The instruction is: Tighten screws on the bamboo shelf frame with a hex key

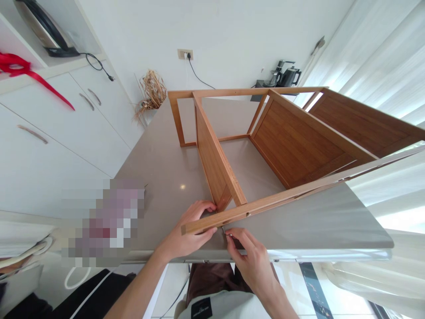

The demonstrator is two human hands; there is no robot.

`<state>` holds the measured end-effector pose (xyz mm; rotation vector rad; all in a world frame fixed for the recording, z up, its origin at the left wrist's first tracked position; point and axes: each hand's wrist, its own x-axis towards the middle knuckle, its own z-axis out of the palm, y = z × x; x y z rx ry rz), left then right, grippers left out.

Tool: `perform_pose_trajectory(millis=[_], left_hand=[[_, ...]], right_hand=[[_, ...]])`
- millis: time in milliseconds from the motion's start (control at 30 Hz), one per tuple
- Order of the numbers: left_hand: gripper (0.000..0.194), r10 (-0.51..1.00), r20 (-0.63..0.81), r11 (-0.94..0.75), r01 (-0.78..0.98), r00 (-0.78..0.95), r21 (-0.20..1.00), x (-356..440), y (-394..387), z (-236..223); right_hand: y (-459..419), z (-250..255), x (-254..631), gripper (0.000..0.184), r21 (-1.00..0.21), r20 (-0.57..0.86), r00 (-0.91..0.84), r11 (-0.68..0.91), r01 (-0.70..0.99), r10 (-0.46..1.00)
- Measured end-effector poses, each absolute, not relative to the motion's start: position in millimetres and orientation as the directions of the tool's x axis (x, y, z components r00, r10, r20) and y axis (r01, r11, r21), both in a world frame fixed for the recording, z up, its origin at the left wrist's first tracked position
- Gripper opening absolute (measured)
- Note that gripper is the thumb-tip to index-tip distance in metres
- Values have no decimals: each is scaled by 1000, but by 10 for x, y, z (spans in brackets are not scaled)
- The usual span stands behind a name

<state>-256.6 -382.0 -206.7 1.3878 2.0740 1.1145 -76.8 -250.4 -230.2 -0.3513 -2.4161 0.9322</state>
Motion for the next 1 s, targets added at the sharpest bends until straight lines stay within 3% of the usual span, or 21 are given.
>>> perform_pose_trajectory(millis=[267, 1000], left_hand=[[36, 888, 101, 196, 567, -450, 800, -2560, -3816, -2092], [39, 898, 78, 190, 543, -433, 818, -2564, -3815, -2059]], right_hand=[[-2503, -2245, -784, 22, -559, 464, -840, 829, -31, 282], [-2544, -2255, -773, 23, -554, 478, -826, 832, -21, 298]])
